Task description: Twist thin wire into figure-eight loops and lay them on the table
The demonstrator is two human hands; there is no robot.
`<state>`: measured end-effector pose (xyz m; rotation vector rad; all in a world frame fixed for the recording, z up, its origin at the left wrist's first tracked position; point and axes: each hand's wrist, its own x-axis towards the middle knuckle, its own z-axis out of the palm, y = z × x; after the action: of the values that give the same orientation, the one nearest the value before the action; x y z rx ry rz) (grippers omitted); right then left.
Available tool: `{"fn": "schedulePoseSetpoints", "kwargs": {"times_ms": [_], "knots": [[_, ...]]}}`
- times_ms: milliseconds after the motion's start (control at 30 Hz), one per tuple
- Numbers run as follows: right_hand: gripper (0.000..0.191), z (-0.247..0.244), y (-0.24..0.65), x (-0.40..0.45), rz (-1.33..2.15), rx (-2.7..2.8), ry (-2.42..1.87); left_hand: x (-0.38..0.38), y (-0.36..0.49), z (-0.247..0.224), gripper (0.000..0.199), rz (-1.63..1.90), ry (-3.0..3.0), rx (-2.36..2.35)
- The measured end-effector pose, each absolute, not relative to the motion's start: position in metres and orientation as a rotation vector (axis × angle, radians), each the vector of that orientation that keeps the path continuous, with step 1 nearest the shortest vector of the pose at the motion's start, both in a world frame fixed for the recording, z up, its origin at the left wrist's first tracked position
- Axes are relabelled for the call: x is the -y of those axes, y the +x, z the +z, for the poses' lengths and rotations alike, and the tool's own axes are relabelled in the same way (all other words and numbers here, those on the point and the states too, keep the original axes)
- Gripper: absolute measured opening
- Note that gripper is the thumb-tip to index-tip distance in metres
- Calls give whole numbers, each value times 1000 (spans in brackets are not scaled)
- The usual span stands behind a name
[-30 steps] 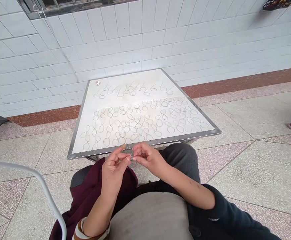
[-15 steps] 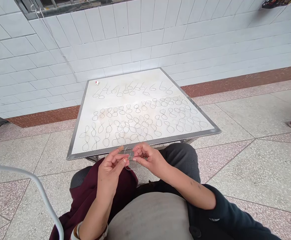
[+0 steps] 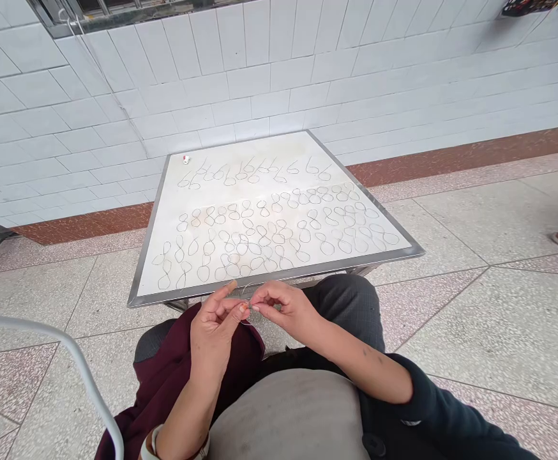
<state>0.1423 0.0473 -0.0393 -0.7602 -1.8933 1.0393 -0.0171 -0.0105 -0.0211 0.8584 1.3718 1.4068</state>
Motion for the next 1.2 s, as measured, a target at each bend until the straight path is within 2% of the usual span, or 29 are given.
{"fn": "schedulePoseSetpoints", "kwargs": {"times_ms": [200,400,1200], "knots": [[8,-42,141,-46,1027,1889,-752,12,-13,-26,44,1452,914,-1395],[9,-45,138,-43,1013,1838,-791,9,-7,-30,39,1568,674,-1260],[17,-43,137,-42,965,2008,-688,8,-1,-33,37,1603,517,-1205]]}}
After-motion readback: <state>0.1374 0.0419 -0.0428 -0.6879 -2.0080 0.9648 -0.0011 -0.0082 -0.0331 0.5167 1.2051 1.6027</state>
